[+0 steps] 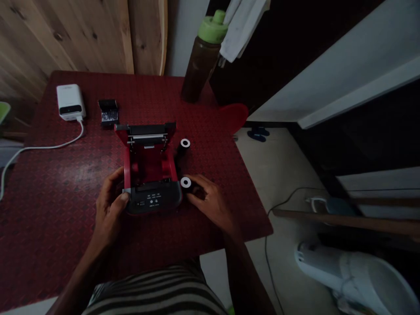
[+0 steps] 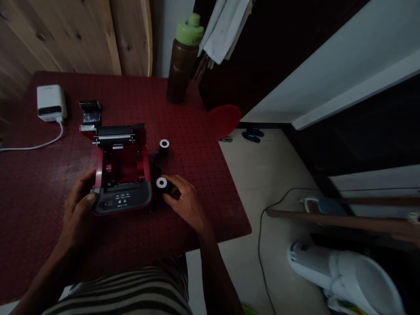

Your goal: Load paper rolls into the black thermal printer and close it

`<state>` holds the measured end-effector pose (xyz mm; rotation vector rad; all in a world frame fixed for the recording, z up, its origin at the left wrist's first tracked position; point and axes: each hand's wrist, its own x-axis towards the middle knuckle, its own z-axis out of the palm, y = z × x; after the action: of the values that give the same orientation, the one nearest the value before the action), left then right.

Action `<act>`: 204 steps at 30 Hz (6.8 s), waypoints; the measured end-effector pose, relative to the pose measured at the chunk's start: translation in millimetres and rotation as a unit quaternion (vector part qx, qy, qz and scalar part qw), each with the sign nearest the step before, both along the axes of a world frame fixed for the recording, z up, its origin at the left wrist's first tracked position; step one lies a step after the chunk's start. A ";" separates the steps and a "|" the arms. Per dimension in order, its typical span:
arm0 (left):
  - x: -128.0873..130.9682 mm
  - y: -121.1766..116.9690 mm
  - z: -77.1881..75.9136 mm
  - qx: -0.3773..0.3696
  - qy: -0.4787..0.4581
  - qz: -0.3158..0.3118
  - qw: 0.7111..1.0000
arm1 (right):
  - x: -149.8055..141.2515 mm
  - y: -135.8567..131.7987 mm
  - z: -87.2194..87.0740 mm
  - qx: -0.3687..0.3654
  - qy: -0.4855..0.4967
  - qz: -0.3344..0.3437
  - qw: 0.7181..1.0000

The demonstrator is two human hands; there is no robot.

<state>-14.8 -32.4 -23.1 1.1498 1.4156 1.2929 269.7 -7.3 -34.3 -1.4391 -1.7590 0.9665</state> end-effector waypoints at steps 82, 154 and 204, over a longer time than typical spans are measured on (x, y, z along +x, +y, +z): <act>7.9 86.8 61.6 0.120 0.012 0.070 0.990 | -73.6 2.8 60.5 0.407 -0.184 0.086 0.890; 11.7 2.6 40.0 -0.103 -0.134 0.010 0.986 | -62.1 -57.2 1.5 0.104 0.030 -0.160 0.981; -5.2 8.2 10.5 -0.029 -0.065 -0.056 0.996 | 7.8 82.8 81.4 0.137 0.038 -0.132 0.981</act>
<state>-20.0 -24.2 -12.7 1.0708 1.2669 1.2181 277.5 75.5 47.1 -1.3938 -1.5299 0.6049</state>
